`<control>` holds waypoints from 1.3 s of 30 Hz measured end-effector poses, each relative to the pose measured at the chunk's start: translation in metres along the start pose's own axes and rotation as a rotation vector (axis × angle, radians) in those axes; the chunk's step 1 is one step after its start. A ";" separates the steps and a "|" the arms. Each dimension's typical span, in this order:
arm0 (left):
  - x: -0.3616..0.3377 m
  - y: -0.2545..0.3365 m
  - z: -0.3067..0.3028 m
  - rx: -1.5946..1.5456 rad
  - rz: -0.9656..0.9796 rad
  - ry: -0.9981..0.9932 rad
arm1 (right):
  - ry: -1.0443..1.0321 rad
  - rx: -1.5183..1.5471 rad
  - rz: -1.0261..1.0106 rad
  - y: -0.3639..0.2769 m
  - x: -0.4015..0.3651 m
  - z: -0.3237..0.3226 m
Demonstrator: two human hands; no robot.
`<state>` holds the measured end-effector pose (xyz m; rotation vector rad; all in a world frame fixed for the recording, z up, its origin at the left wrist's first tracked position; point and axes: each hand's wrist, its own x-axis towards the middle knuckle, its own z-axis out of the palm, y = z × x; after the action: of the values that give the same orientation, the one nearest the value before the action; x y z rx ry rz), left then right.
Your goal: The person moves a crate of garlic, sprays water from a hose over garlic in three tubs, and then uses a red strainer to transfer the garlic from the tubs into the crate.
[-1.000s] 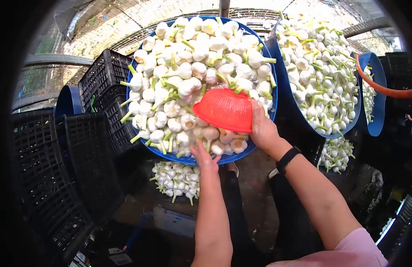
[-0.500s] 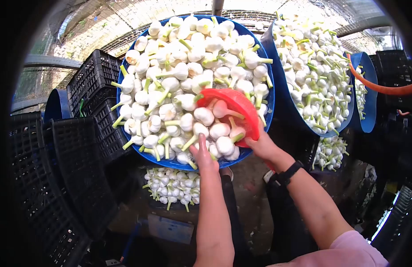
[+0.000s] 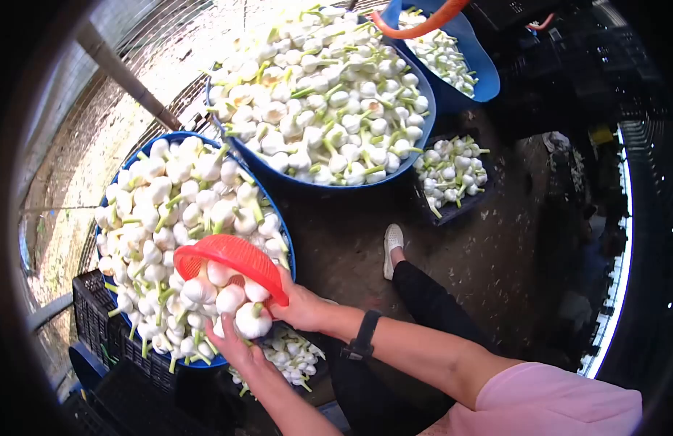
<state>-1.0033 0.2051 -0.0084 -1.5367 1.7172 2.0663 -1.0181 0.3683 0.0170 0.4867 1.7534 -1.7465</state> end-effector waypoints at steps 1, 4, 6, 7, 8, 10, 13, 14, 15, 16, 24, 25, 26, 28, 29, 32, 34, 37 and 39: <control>-0.008 0.010 0.004 0.031 0.030 -0.009 | -0.007 -0.014 0.033 -0.010 -0.010 -0.007; -0.054 0.027 0.028 0.087 0.112 -0.109 | 0.231 -0.033 -0.275 0.024 -0.032 -0.015; -0.084 0.021 0.049 0.094 0.161 -0.219 | 0.188 0.061 -0.059 -0.002 -0.067 -0.054; -0.098 0.011 0.061 0.162 0.225 -0.236 | 0.158 0.103 0.051 -0.009 -0.089 -0.077; -0.111 -0.003 0.073 0.171 0.223 -0.281 | 0.201 0.114 0.042 -0.002 -0.105 -0.096; -0.146 -0.024 0.104 0.184 0.185 -0.358 | 0.189 0.234 0.130 0.010 -0.134 -0.143; -0.201 -0.077 0.161 0.168 0.081 -0.446 | 0.319 0.304 0.100 0.052 -0.174 -0.213; -0.217 -0.096 0.180 0.195 0.047 -0.481 | 0.364 0.318 0.106 0.059 -0.189 -0.237; -0.232 -0.113 0.203 0.206 0.019 -0.512 | 0.400 0.320 0.103 0.064 -0.200 -0.265; -0.248 -0.130 0.225 0.211 0.016 -0.544 | 0.437 0.309 0.123 0.070 -0.210 -0.291; -0.287 -0.277 0.381 0.534 0.028 -0.736 | 1.315 -0.368 -0.173 0.177 -0.228 -0.508; -0.309 -0.272 0.395 0.633 -0.071 -0.706 | 1.450 -0.382 -0.162 0.191 -0.242 -0.529; -0.314 -0.283 0.395 0.666 -0.041 -0.696 | 1.377 -0.084 0.000 0.200 -0.264 -0.545; -0.317 -0.305 0.393 0.695 0.033 -0.679 | 1.316 0.317 0.063 0.220 -0.299 -0.574; -0.317 -0.312 0.382 0.673 -0.005 -0.671 | 1.336 0.428 -0.019 0.231 -0.313 -0.576; -0.330 -0.325 0.324 0.645 -0.248 -0.658 | 1.236 0.750 -0.012 0.228 -0.347 -0.573; -0.359 -0.327 0.290 0.698 -0.330 -0.717 | 1.061 0.888 0.029 0.216 -0.355 -0.555; -0.396 -0.318 0.263 0.587 -0.449 -0.945 | 0.718 0.966 0.098 0.194 -0.340 -0.513; -0.417 -0.297 0.269 0.460 -0.399 -0.906 | 0.581 0.908 0.098 0.182 -0.325 -0.481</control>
<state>-0.7904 0.7412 0.0368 -0.5743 1.2513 1.5967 -0.7357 0.9048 0.0618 1.5492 1.1052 -2.4252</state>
